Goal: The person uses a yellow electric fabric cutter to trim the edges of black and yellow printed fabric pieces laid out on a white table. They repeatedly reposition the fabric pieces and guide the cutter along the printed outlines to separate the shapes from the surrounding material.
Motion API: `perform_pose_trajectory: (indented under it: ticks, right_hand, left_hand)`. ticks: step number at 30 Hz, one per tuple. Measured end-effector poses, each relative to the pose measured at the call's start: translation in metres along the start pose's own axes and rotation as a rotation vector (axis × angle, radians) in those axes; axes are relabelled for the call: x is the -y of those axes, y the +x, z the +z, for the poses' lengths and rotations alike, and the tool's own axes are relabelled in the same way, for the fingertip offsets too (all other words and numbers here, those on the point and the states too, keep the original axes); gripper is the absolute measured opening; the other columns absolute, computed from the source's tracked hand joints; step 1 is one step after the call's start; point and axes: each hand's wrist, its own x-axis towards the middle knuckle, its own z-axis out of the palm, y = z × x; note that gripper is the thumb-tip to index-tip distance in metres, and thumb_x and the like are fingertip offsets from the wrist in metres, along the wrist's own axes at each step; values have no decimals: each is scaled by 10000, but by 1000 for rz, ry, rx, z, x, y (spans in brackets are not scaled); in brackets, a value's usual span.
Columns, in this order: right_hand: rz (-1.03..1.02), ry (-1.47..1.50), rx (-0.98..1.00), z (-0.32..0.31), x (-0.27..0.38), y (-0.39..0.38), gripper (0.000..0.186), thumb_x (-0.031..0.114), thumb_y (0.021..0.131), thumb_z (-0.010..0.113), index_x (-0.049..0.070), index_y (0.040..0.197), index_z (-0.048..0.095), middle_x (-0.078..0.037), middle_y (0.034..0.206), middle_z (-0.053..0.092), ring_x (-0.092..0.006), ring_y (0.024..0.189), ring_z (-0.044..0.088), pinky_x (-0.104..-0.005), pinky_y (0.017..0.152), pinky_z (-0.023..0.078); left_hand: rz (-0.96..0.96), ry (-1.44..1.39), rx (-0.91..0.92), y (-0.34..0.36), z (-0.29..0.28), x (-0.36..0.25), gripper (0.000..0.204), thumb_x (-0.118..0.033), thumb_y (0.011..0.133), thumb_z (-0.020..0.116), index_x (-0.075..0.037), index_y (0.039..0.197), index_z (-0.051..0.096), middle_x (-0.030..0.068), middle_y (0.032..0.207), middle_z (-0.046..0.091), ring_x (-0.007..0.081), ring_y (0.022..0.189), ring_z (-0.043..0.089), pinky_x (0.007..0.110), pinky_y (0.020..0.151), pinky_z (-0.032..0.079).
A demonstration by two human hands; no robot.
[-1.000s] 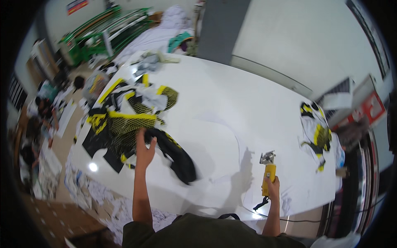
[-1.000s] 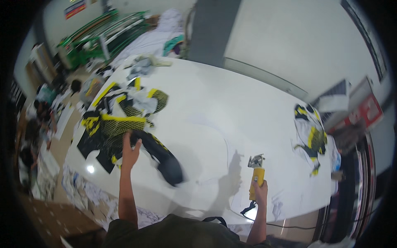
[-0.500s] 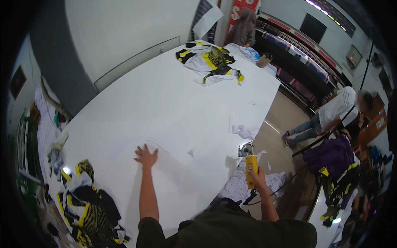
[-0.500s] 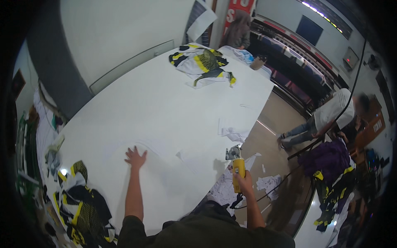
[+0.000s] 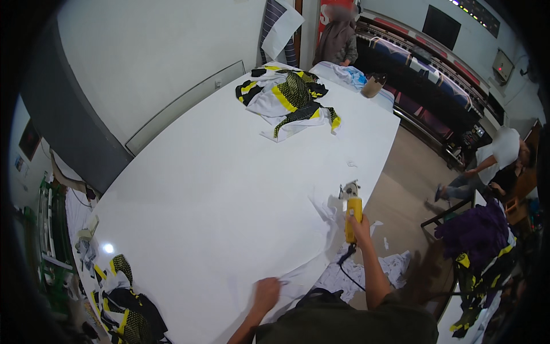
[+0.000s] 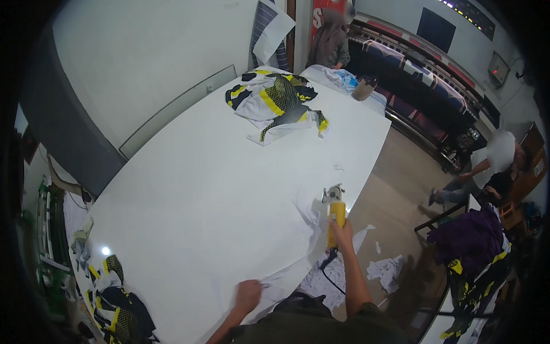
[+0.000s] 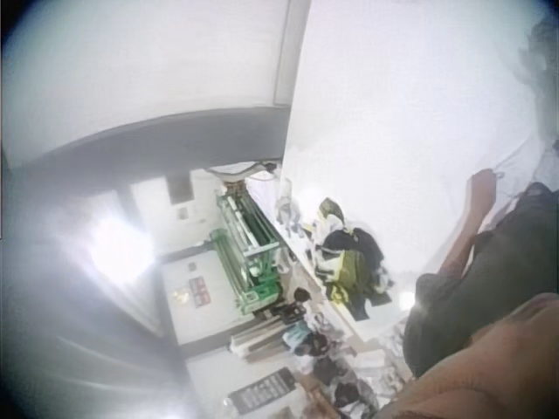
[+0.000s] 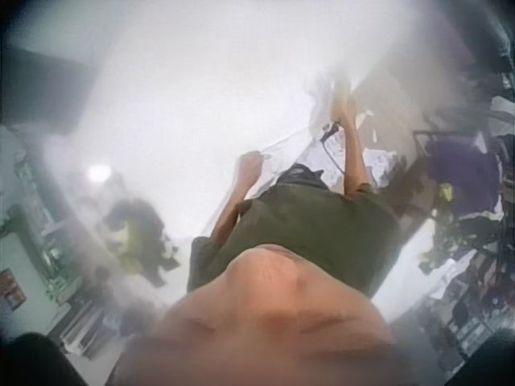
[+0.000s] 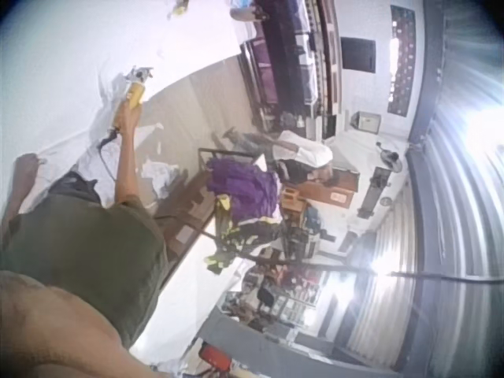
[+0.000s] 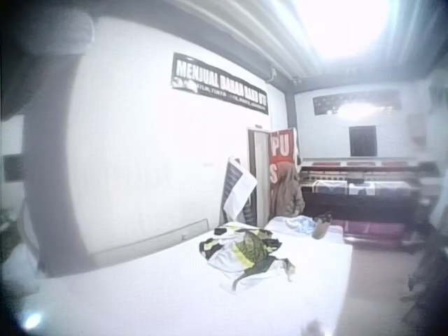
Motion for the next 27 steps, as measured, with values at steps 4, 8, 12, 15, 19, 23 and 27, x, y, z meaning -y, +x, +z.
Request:
perform_pose_trajectory:
  ticks: [4,8,12,15,19,23,27]
  right_hand:
    - [147,22,-12,41,17,92,550,370,879,726,-68,1170,565,-183,1014,669,-246,840,682,-387,706,564]
    - [201,18,-37,68,4,167,566,397,867,730,-67,1151,572,-198,1005,673,-272,833,687,-418,724,565]
    - [143,-338,-2,70,20,192,696,529,864,689,-74,1195,583,-266,1053,711,-335,956,734,-429,793,586]
    - [163,-861,192,59,84,192,714,586,866,664,-76,1134,638,-280,1027,733,-394,972,739,-466,836,590]
    - [-295,-885,-142,117,160,226,478,438,924,686,-22,1051,677,-218,961,740,-404,883,730,-463,779,582]
    - [-791,-361,15,267,166,369,376,291,913,736,-24,1080,617,-221,1003,684,-411,887,668,-454,799,548]
    - [-834,-635,93,388,198,479,646,193,870,766,-16,1393,449,-302,1366,520,-498,1180,563,-497,1034,485]
  left_hand:
    - [-408,342,-408,-78,-37,42,201,-60,949,528,15,1102,635,203,1176,623,382,1126,567,496,890,434]
    - [-993,322,-281,-193,-8,47,596,-434,1006,630,27,1380,579,291,1395,590,441,1314,543,584,1089,423]
    - [-1197,129,-211,-157,-30,25,575,-405,1005,636,27,1381,577,284,1397,589,425,1292,555,565,1063,438]
    - [-1193,95,-290,-119,-56,17,560,-383,1005,640,27,1381,576,279,1400,589,414,1276,564,551,1044,449]
    - [-1200,92,-364,-87,-82,15,541,-354,1004,647,26,1382,574,272,1402,588,398,1254,576,531,1018,464]
    - [-1215,75,-392,-60,-115,23,523,-325,1003,653,26,1383,573,265,1405,587,382,1233,588,512,992,479]
    - [-1251,58,-408,-47,-139,30,506,-296,1002,659,26,1384,571,259,1408,586,367,1211,600,493,966,494]
